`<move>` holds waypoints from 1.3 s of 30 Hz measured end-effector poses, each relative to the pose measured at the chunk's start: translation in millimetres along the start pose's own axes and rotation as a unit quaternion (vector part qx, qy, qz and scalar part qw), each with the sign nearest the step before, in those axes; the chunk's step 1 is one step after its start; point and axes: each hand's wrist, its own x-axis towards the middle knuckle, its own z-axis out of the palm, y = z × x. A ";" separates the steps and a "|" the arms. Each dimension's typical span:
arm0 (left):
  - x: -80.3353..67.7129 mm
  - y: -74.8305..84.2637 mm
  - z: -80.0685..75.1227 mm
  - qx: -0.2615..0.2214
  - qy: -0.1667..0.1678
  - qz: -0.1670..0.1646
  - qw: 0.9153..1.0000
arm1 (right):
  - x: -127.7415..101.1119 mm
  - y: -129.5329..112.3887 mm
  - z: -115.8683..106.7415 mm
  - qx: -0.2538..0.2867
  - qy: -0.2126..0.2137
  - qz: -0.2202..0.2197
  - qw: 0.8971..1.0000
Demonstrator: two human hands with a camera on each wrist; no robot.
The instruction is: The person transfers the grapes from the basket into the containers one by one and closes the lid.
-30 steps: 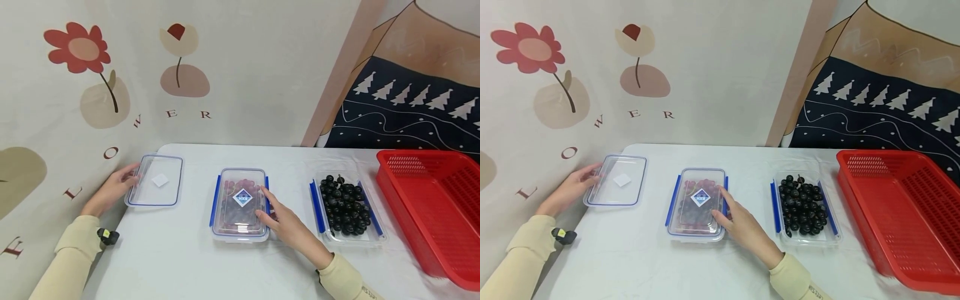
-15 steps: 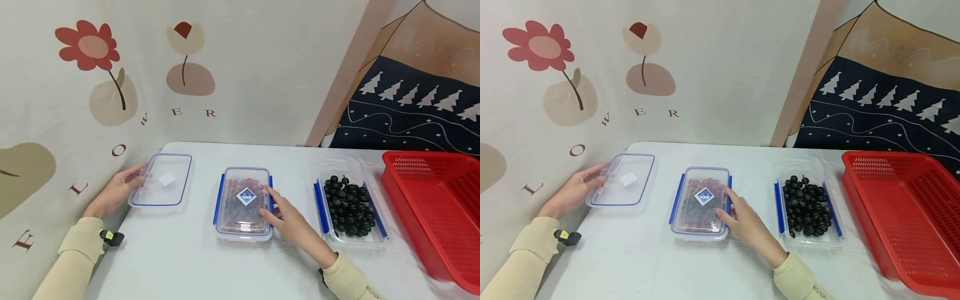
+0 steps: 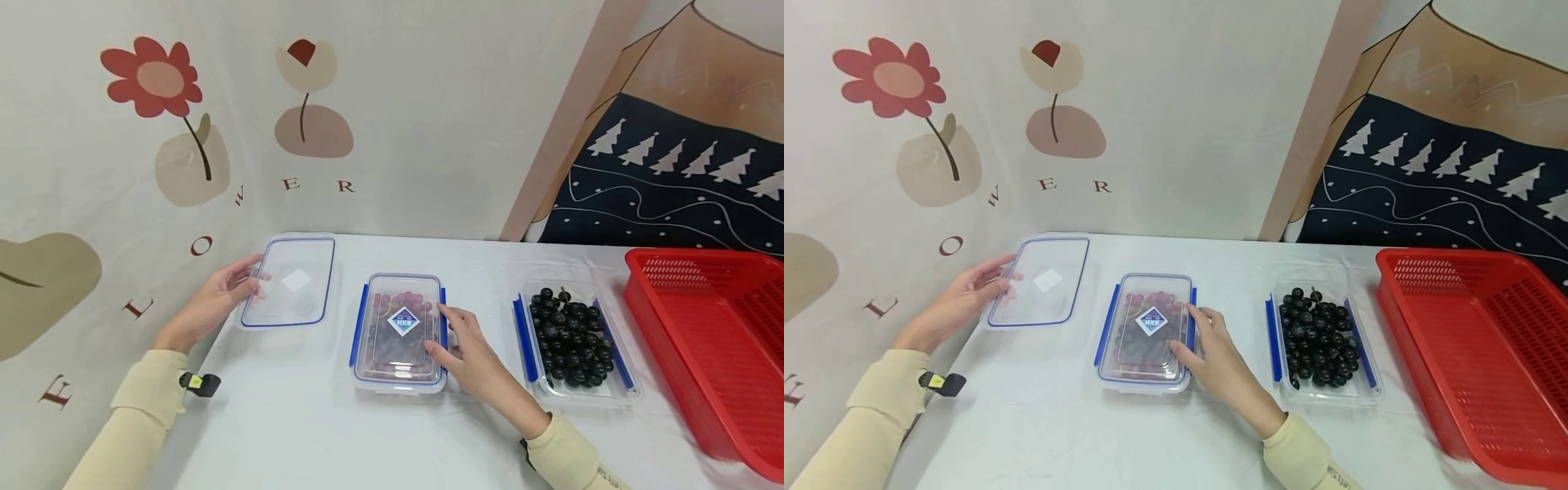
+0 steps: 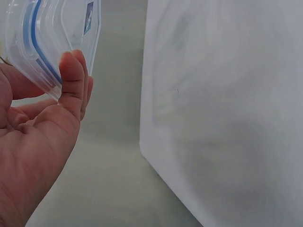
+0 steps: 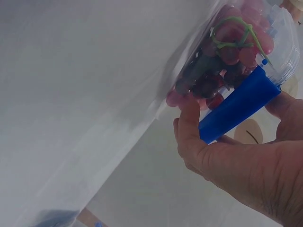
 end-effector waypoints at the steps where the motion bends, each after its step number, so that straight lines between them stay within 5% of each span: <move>1: 0.6 3.4 2.0 -0.001 -0.002 0.007 1.000 | 0.1 0.0 0.0 0.002 0.001 -0.001 1.000; 18: 8.0 46.8 34.6 -0.028 -0.028 0.060 0.997 | 10.4 -7.3 0.6 -0.018 0.041 -0.038 0.998; 27: 11.8 64.2 51.7 -0.016 -0.043 0.035 0.998 | 13.2 -16.0 2.0 -0.002 0.082 -0.071 0.994; 39: 14.8 78.5 79.6 -0.010 -0.046 0.027 0.998 | 16.7 -23.7 5.4 0.078 0.067 -0.111 0.989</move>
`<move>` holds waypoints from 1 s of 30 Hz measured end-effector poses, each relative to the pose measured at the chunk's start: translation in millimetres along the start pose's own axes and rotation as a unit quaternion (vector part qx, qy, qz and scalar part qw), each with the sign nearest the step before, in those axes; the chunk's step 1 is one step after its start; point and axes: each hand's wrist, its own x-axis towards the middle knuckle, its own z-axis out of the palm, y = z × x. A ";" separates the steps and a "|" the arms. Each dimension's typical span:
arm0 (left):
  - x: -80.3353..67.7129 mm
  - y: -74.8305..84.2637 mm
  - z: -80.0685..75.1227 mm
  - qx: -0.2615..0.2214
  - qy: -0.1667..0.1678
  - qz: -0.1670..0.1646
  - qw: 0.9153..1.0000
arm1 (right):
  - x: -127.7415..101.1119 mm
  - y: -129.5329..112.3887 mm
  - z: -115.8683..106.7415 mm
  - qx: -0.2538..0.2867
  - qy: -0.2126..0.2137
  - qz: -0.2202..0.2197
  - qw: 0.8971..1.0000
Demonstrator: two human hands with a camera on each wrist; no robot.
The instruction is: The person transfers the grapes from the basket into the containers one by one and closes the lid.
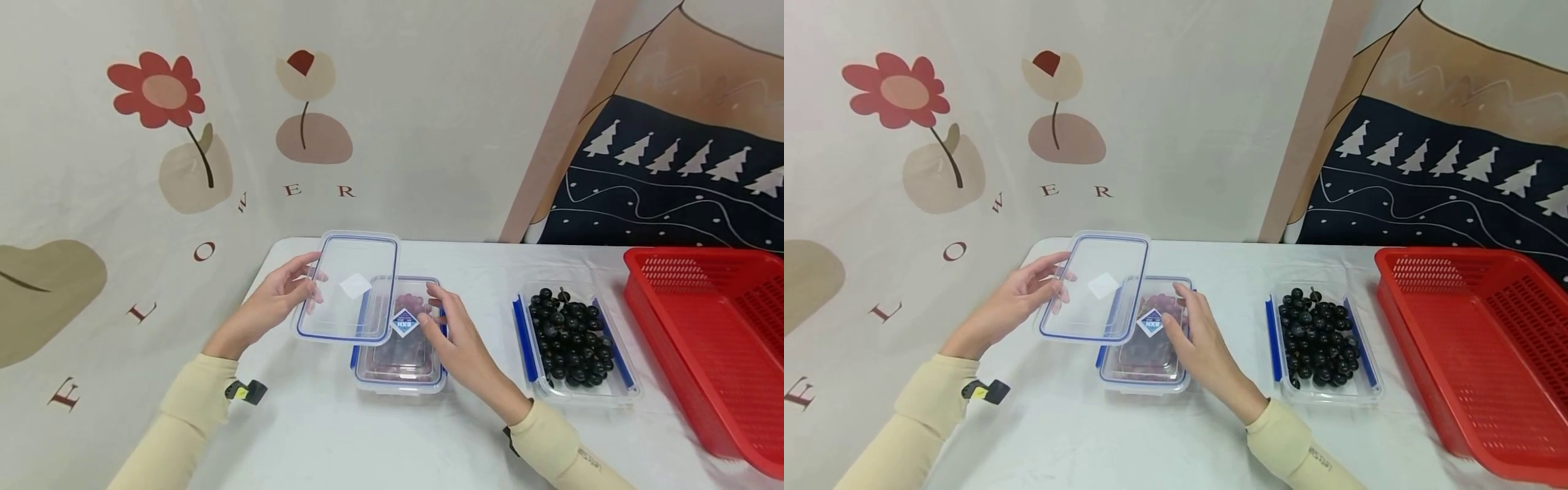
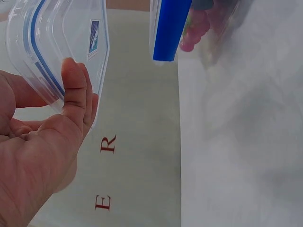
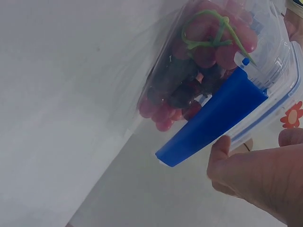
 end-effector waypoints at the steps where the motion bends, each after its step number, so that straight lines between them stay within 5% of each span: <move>1: 0.5 0.7 2.4 -0.004 0.001 0.000 1.000 | 1.2 0.0 1.0 0.007 0.001 -0.002 1.000; 12: 9.0 -6.7 27.7 -0.019 0.004 0.009 1.000 | 10.0 -3.0 7.9 0.045 -0.008 0.016 0.999; 30: 21.6 9.3 62.1 -0.066 -0.013 0.022 0.997 | 6.8 -2.0 -8.6 0.064 0.059 0.040 0.995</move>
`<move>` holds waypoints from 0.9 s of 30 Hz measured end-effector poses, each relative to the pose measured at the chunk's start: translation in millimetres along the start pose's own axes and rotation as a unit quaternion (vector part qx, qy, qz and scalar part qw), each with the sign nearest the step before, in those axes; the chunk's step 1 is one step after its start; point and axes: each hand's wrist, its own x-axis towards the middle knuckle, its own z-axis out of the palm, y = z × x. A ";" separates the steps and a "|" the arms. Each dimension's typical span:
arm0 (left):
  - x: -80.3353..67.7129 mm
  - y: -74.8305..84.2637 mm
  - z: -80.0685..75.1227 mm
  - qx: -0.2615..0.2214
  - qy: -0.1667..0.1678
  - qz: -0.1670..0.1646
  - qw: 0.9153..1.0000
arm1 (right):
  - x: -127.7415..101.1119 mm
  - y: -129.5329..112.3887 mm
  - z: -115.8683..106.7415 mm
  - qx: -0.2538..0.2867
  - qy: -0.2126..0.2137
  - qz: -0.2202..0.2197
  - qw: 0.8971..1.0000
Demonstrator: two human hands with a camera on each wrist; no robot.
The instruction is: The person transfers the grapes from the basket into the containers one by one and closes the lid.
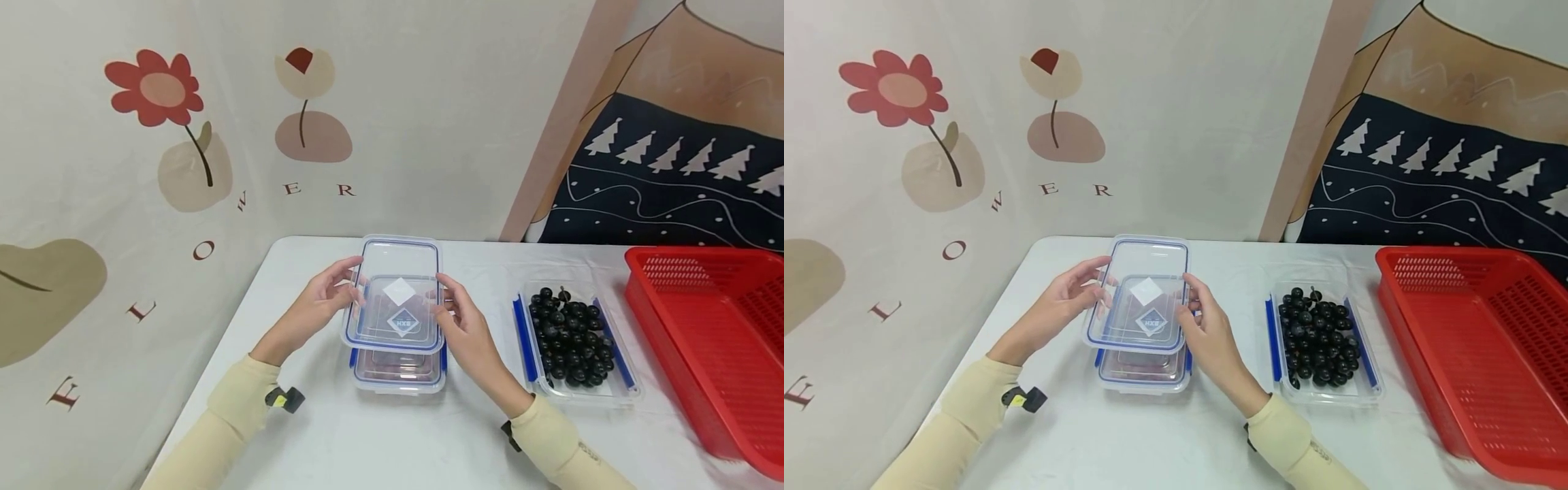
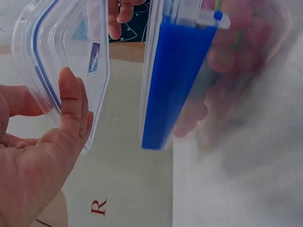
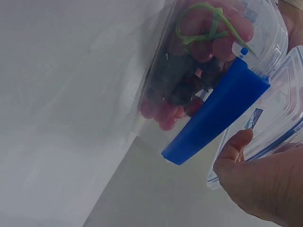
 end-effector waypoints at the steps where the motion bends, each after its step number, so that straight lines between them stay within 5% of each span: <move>1: 0.4 0.7 2.0 0.000 0.001 0.001 1.000 | -0.2 0.5 -1.7 0.001 0.003 0.000 1.000; 12: 4.2 0.1 26.1 -0.021 -0.006 -0.004 1.000 | -4.0 1.5 -19.1 0.003 0.038 -0.006 0.999; 27: 5.1 5.3 57.6 -0.078 0.028 -0.001 0.997 | -11.5 2.9 -40.7 -0.020 0.050 -0.004 0.999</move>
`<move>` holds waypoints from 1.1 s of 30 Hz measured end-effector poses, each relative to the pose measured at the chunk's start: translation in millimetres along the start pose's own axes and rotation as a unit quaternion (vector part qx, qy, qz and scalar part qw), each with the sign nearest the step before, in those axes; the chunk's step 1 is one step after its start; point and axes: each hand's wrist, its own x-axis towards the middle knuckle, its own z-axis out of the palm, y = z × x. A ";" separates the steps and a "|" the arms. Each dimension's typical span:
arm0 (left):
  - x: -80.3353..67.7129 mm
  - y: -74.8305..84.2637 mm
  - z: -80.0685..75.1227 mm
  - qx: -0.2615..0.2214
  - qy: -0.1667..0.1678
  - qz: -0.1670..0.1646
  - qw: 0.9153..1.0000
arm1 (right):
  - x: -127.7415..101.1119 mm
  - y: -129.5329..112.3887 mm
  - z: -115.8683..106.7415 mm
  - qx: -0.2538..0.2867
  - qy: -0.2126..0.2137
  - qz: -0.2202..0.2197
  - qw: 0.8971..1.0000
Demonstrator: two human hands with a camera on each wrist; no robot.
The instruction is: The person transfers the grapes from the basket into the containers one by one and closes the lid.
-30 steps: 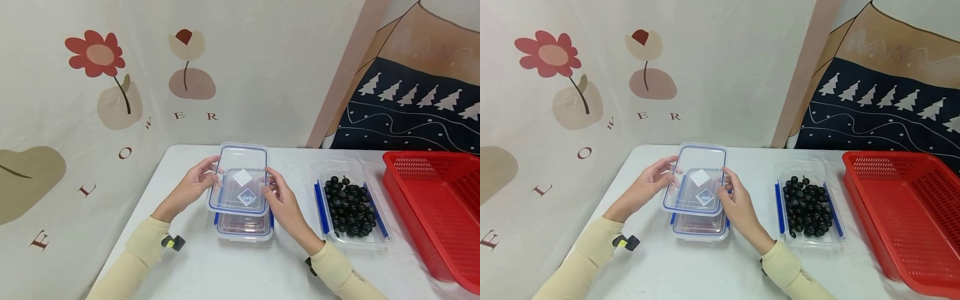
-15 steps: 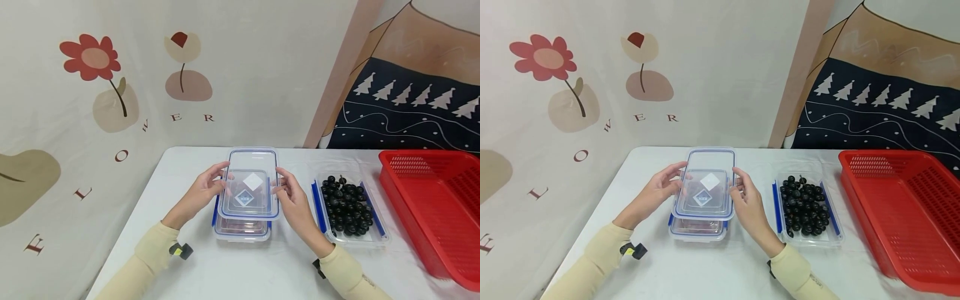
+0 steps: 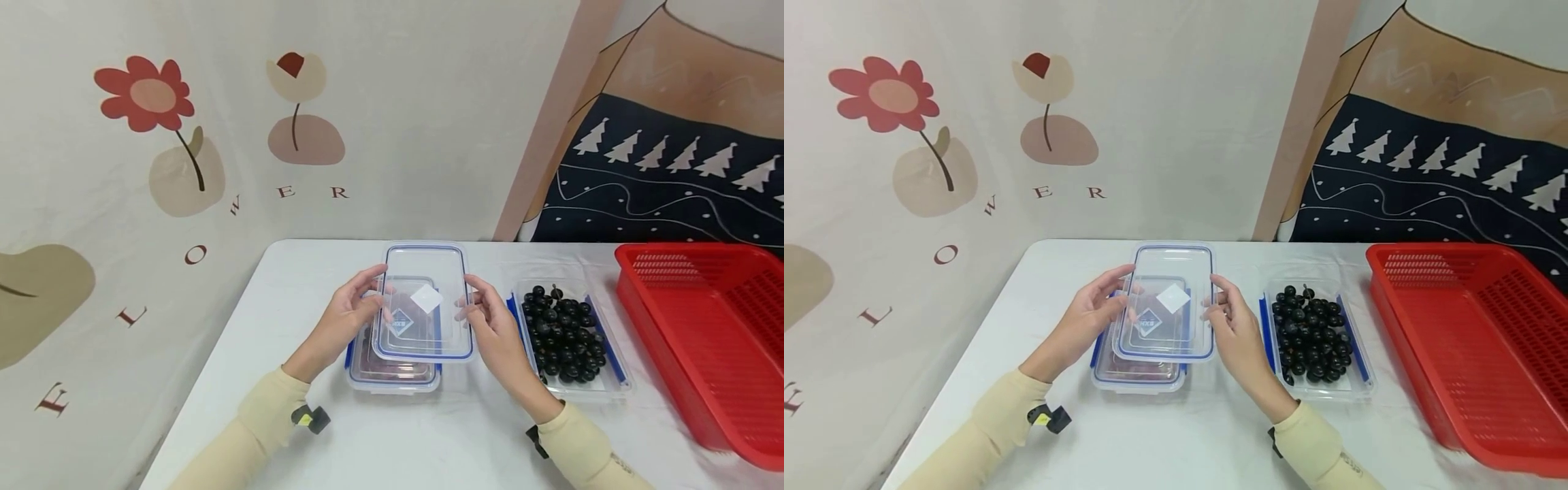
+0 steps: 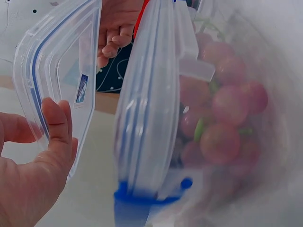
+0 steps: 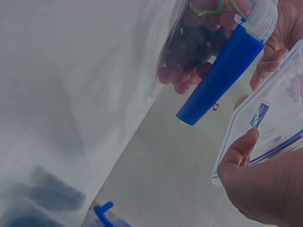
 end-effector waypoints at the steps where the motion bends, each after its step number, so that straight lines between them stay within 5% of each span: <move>1: 0.0 -0.1 2.0 -0.001 0.001 0.000 1.000 | -0.2 0.1 -1.7 0.001 -0.001 -0.001 1.000; 21: 8.2 -1.7 48.1 -0.039 0.016 0.015 0.999 | -7.3 2.0 -40.9 -0.028 0.014 -0.007 0.999; 33: 18.7 1.2 74.7 -0.020 0.034 0.025 0.999 | -11.0 3.9 -64.0 -0.062 0.039 0.000 0.997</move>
